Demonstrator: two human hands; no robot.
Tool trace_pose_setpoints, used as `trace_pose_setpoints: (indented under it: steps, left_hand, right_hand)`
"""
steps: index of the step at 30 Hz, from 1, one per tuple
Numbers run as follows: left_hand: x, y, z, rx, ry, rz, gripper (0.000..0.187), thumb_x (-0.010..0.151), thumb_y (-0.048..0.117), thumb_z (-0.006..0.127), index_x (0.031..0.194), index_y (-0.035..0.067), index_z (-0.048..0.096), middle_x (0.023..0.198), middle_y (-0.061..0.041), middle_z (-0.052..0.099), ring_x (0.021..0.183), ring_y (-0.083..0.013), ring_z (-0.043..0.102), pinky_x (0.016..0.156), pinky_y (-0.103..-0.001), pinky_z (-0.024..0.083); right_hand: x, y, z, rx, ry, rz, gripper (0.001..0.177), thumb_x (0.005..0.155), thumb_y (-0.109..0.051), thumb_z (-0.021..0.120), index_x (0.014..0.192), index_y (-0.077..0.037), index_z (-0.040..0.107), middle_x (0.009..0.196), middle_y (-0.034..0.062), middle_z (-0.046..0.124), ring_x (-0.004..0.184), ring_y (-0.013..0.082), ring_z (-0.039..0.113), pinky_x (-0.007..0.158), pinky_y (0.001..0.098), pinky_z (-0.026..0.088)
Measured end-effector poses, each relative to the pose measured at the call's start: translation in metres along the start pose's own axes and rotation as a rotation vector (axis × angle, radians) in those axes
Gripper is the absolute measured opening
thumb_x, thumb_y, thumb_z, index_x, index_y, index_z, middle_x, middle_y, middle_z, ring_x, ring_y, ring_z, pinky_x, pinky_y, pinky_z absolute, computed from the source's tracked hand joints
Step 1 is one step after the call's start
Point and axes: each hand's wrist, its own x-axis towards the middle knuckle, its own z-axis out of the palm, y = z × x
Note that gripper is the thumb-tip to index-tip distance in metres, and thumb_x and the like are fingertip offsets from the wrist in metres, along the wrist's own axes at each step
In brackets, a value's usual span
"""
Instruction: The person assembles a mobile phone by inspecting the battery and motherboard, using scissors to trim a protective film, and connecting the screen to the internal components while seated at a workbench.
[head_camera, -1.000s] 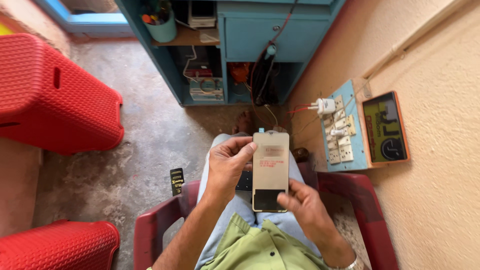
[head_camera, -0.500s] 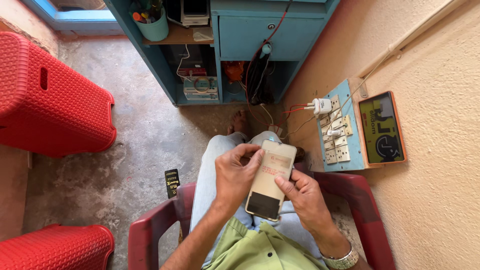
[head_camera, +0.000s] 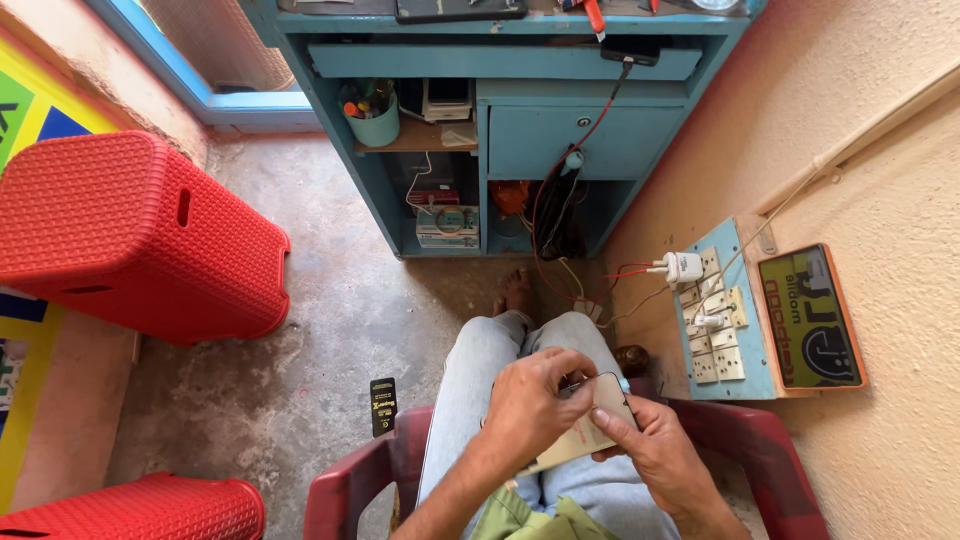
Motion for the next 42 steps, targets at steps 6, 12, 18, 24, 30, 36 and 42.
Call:
trace_pose_setpoints:
  steps: [6, 12, 18, 24, 30, 36, 42]
  left_hand:
    - [0.006, -0.007, -0.001, 0.127, -0.040, 0.162, 0.019, 0.083, 0.022, 0.078, 0.101, 0.015, 0.077, 0.093, -0.008, 0.072, 0.083, -0.0323, 0.070, 0.071, -0.042, 0.055]
    - [0.005, -0.001, -0.044, 0.196, -0.153, -0.072, 0.028, 0.083, 0.028, 0.079, 0.108, 0.016, 0.077, 0.097, -0.005, 0.074, 0.079, -0.0267, 0.073, 0.071, -0.038, 0.057]
    - [0.003, -0.015, -0.057, 0.003, -0.213, -0.026, 0.034, 0.086, 0.021, 0.080, 0.118, 0.009, 0.074, 0.103, -0.008, 0.076, 0.090, -0.0213, 0.074, 0.079, -0.034, 0.059]
    - [-0.010, -0.031, -0.084, -0.565, -0.224, -0.329, 0.052, 0.087, 0.022, 0.073, 0.134, 0.003, 0.062, 0.109, -0.007, 0.074, 0.092, -0.0149, 0.071, 0.076, -0.031, 0.062]
    - [-0.020, -0.052, -0.075, -0.836, -0.076, -0.510, 0.045, 0.096, 0.029, 0.064, 0.130, 0.000, 0.066, 0.098, -0.008, 0.076, 0.081, -0.0121, 0.071, 0.068, -0.026, 0.061]
    - [-0.023, -0.052, -0.060, -0.818, -0.111, -0.465, 0.048, 0.091, 0.010, 0.075, 0.136, -0.004, 0.065, 0.089, -0.004, 0.075, 0.075, -0.0074, 0.065, 0.063, -0.023, 0.053]
    - [-0.021, -0.044, -0.061, -0.842, -0.087, -0.507, 0.055, 0.087, 0.005, 0.075, 0.140, -0.002, 0.059, 0.089, -0.006, 0.077, 0.073, -0.0070, 0.069, 0.062, -0.023, 0.056]
  right_hand:
    - [-0.004, -0.013, 0.019, -0.018, 0.090, -0.091, 0.033, 0.088, -0.017, 0.070, 0.119, -0.004, 0.069, 0.107, 0.0040, 0.076, 0.091, 0.0115, 0.072, 0.068, 0.0341, 0.065]
    - [-0.013, -0.034, 0.029, 0.089, 0.101, -0.132, 0.034, 0.093, -0.016, 0.069, 0.122, 0.002, 0.065, 0.106, 0.0114, 0.076, 0.089, 0.0159, 0.073, 0.067, 0.0336, 0.063]
    - [-0.012, -0.038, 0.031, 0.081, 0.047, -0.167, 0.034, 0.097, -0.014, 0.067, 0.127, 0.002, 0.061, 0.109, 0.0106, 0.075, 0.091, 0.0147, 0.072, 0.068, 0.0308, 0.063]
    - [-0.011, -0.044, 0.024, 0.172, 0.088, -0.191, 0.055, 0.094, -0.009, 0.067, 0.145, -0.002, 0.047, 0.113, 0.0092, 0.071, 0.091, 0.0143, 0.071, 0.066, 0.0288, 0.062]
    - [-0.010, -0.042, 0.026, 0.180, 0.079, -0.158, 0.062, 0.094, -0.009, 0.067, 0.150, -0.003, 0.042, 0.114, 0.0112, 0.071, 0.092, 0.0149, 0.072, 0.067, 0.0283, 0.062]
    - [-0.008, -0.041, 0.028, 0.182, 0.093, -0.136, 0.056, 0.092, -0.008, 0.067, 0.143, -0.004, 0.044, 0.112, 0.0092, 0.071, 0.091, 0.0145, 0.072, 0.066, 0.0289, 0.062]
    - [-0.005, -0.036, 0.006, 0.181, 0.097, -0.154, 0.039, 0.098, -0.006, 0.066, 0.134, 0.002, 0.057, 0.102, 0.0089, 0.073, 0.089, 0.0094, 0.068, 0.082, 0.0234, 0.055]
